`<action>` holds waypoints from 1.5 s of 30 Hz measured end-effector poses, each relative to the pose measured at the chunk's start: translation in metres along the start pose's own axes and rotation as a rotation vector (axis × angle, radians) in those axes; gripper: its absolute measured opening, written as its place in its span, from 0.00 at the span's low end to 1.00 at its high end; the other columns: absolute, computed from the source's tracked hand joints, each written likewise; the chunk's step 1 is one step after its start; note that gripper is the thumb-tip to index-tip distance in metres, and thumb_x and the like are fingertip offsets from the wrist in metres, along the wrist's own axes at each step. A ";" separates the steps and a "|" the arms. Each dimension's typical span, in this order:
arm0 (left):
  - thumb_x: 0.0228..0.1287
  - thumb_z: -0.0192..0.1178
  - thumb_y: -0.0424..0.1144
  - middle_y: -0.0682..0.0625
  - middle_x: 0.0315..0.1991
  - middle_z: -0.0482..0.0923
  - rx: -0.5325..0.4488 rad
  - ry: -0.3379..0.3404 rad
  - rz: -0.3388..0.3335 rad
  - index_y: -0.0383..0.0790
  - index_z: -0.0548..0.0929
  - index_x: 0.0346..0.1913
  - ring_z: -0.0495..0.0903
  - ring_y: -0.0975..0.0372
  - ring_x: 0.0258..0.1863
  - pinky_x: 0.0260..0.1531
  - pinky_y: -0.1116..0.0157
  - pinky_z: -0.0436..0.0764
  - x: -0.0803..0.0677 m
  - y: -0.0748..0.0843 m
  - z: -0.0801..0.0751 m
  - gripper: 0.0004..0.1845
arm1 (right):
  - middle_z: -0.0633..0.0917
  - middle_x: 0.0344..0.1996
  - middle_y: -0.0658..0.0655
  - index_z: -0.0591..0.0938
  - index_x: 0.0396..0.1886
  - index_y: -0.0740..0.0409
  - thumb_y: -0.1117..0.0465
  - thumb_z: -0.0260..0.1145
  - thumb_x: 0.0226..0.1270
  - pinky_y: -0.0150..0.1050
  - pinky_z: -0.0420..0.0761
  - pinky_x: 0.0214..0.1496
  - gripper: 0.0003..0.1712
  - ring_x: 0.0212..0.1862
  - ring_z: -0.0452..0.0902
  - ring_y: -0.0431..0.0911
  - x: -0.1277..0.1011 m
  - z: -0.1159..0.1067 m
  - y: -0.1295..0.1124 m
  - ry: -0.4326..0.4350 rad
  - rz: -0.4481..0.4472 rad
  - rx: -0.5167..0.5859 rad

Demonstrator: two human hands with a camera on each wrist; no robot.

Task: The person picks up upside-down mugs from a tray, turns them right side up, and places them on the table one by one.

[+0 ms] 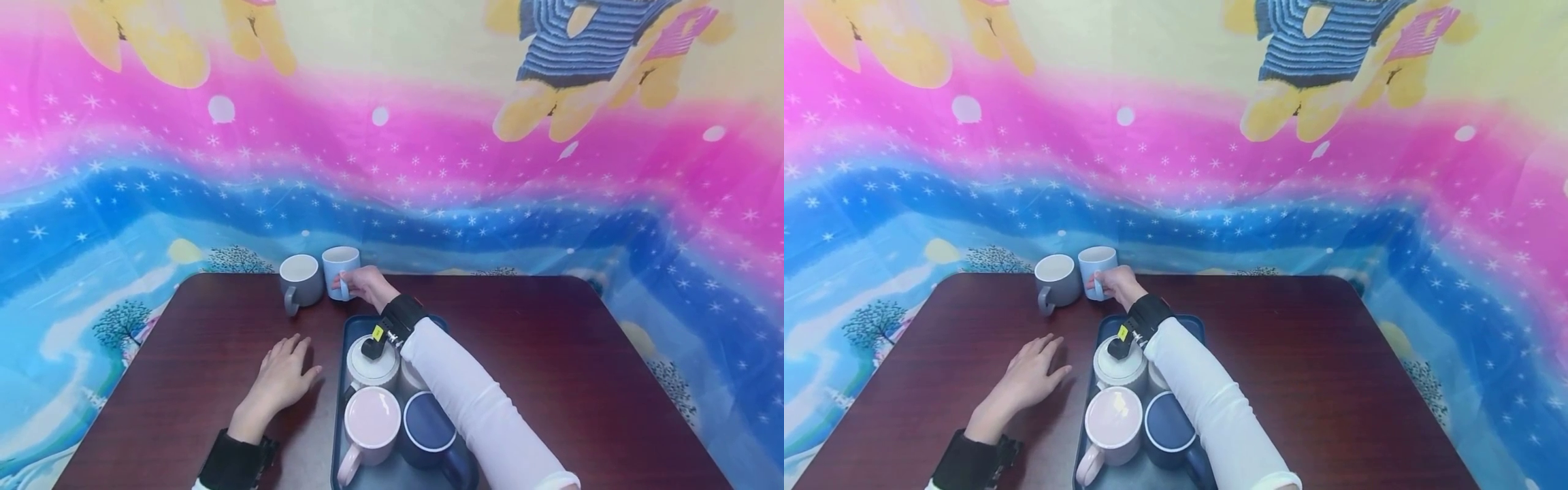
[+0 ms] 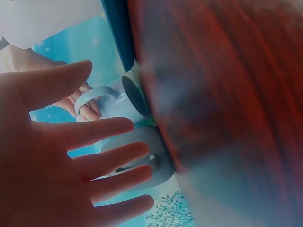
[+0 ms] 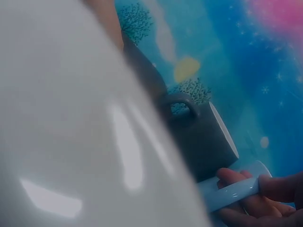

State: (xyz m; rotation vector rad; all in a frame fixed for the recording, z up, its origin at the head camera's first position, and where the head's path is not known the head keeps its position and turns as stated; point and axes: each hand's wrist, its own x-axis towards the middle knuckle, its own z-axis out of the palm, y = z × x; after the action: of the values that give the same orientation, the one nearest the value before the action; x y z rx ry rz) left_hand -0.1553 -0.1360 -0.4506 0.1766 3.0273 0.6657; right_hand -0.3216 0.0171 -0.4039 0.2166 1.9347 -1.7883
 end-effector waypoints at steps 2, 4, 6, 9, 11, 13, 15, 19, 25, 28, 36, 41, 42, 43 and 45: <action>0.62 0.61 0.45 0.30 0.67 0.60 0.002 -0.002 0.004 0.29 0.66 0.66 0.56 0.37 0.68 0.65 0.38 0.55 0.000 -0.001 0.000 0.34 | 0.82 0.49 0.66 0.81 0.50 0.68 0.61 0.55 0.72 0.41 0.73 0.63 0.17 0.56 0.78 0.51 0.001 0.001 0.000 -0.004 0.003 -0.010; 0.62 0.61 0.46 0.30 0.67 0.61 0.006 -0.004 0.005 0.29 0.66 0.66 0.57 0.37 0.68 0.65 0.37 0.56 -0.001 -0.001 0.001 0.34 | 0.82 0.49 0.66 0.81 0.50 0.68 0.61 0.55 0.72 0.41 0.74 0.62 0.17 0.56 0.78 0.51 0.001 0.002 0.001 -0.008 0.006 -0.016; 0.62 0.61 0.45 0.30 0.67 0.61 0.011 -0.004 0.004 0.29 0.66 0.65 0.57 0.37 0.68 0.64 0.37 0.56 -0.001 -0.002 0.001 0.34 | 0.82 0.49 0.66 0.81 0.51 0.69 0.62 0.54 0.73 0.41 0.75 0.61 0.17 0.56 0.78 0.51 0.001 0.003 0.001 -0.021 0.007 -0.018; 0.62 0.61 0.45 0.30 0.67 0.61 0.016 -0.006 -0.001 0.29 0.66 0.65 0.57 0.36 0.67 0.64 0.37 0.56 -0.001 -0.002 0.001 0.34 | 0.81 0.50 0.66 0.79 0.52 0.70 0.63 0.53 0.73 0.42 0.74 0.62 0.17 0.58 0.77 0.52 0.002 0.004 0.001 -0.054 0.015 -0.025; 0.62 0.61 0.45 0.30 0.67 0.61 0.015 -0.009 -0.003 0.29 0.66 0.66 0.57 0.36 0.67 0.64 0.37 0.56 -0.001 -0.003 0.001 0.34 | 0.81 0.51 0.67 0.79 0.53 0.70 0.64 0.53 0.73 0.43 0.73 0.63 0.17 0.58 0.77 0.53 0.002 0.004 0.001 -0.075 0.028 -0.034; 0.62 0.61 0.45 0.30 0.67 0.60 0.014 -0.014 -0.007 0.29 0.66 0.66 0.57 0.36 0.67 0.64 0.37 0.55 -0.002 -0.003 0.001 0.34 | 0.80 0.52 0.67 0.77 0.54 0.71 0.65 0.52 0.73 0.44 0.73 0.64 0.17 0.59 0.76 0.53 0.002 0.004 0.001 -0.100 0.045 -0.040; 0.62 0.61 0.45 0.30 0.67 0.60 0.013 -0.022 -0.013 0.29 0.66 0.66 0.57 0.36 0.67 0.65 0.37 0.55 -0.002 -0.004 0.001 0.34 | 0.79 0.53 0.67 0.76 0.55 0.71 0.66 0.51 0.73 0.44 0.72 0.64 0.18 0.60 0.75 0.54 0.003 0.004 0.001 -0.129 0.059 -0.052; 0.62 0.61 0.45 0.30 0.67 0.60 0.009 -0.039 -0.026 0.30 0.65 0.66 0.56 0.36 0.68 0.65 0.37 0.54 -0.002 -0.006 0.001 0.34 | 0.78 0.54 0.69 0.75 0.56 0.73 0.68 0.51 0.72 0.46 0.71 0.65 0.18 0.60 0.75 0.55 0.002 0.003 0.003 -0.172 0.085 -0.059; 0.62 0.61 0.46 0.29 0.67 0.60 0.020 -0.029 -0.016 0.29 0.66 0.66 0.56 0.36 0.67 0.64 0.37 0.55 -0.002 -0.009 0.000 0.34 | 0.77 0.55 0.70 0.73 0.58 0.74 0.68 0.50 0.73 0.48 0.70 0.66 0.19 0.60 0.74 0.56 -0.001 0.004 0.003 -0.199 0.113 -0.070; 0.62 0.61 0.46 0.29 0.67 0.60 0.025 -0.017 -0.012 0.29 0.66 0.65 0.56 0.36 0.67 0.64 0.37 0.56 -0.003 -0.010 0.000 0.34 | 0.76 0.56 0.70 0.71 0.60 0.74 0.68 0.49 0.73 0.48 0.68 0.67 0.20 0.62 0.73 0.56 -0.003 0.004 0.002 -0.216 0.127 -0.088; 0.62 0.61 0.45 0.29 0.67 0.59 0.007 -0.007 -0.021 0.29 0.66 0.66 0.55 0.36 0.67 0.64 0.36 0.54 -0.010 -0.016 -0.003 0.34 | 0.76 0.58 0.70 0.72 0.59 0.74 0.69 0.49 0.73 0.48 0.66 0.69 0.20 0.63 0.70 0.57 -0.004 0.003 0.002 -0.254 0.138 -0.150; 0.61 0.62 0.45 0.28 0.67 0.59 0.012 -0.012 -0.027 0.28 0.65 0.66 0.55 0.35 0.67 0.64 0.36 0.54 -0.010 -0.019 -0.005 0.35 | 0.74 0.60 0.71 0.70 0.61 0.73 0.70 0.48 0.72 0.47 0.65 0.70 0.21 0.65 0.69 0.57 -0.003 0.003 0.003 -0.281 0.155 -0.168; 0.61 0.62 0.45 0.28 0.67 0.59 0.014 -0.012 -0.027 0.28 0.65 0.66 0.55 0.35 0.67 0.64 0.36 0.54 -0.010 -0.019 -0.005 0.35 | 0.73 0.60 0.71 0.70 0.61 0.73 0.70 0.48 0.72 0.47 0.65 0.70 0.21 0.65 0.68 0.57 -0.003 0.003 0.003 -0.285 0.156 -0.170; 0.61 0.62 0.45 0.28 0.67 0.59 0.015 -0.013 -0.027 0.28 0.65 0.66 0.55 0.35 0.67 0.64 0.36 0.54 -0.010 -0.019 -0.005 0.35 | 0.73 0.60 0.71 0.70 0.61 0.73 0.70 0.48 0.72 0.47 0.65 0.70 0.20 0.65 0.69 0.57 -0.003 0.002 0.003 -0.286 0.155 -0.174; 0.61 0.62 0.45 0.28 0.67 0.59 0.017 -0.015 -0.027 0.28 0.65 0.66 0.55 0.35 0.68 0.64 0.36 0.53 -0.010 -0.019 -0.005 0.35 | 0.73 0.60 0.71 0.70 0.60 0.73 0.69 0.48 0.72 0.47 0.65 0.70 0.20 0.65 0.68 0.57 -0.003 0.002 0.003 -0.292 0.153 -0.176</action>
State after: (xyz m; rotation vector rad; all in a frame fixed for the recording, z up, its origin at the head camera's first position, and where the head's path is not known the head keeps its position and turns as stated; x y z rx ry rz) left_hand -0.1476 -0.1562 -0.4535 0.1410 3.0161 0.6336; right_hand -0.3174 0.0159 -0.4057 0.0386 1.8012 -1.4533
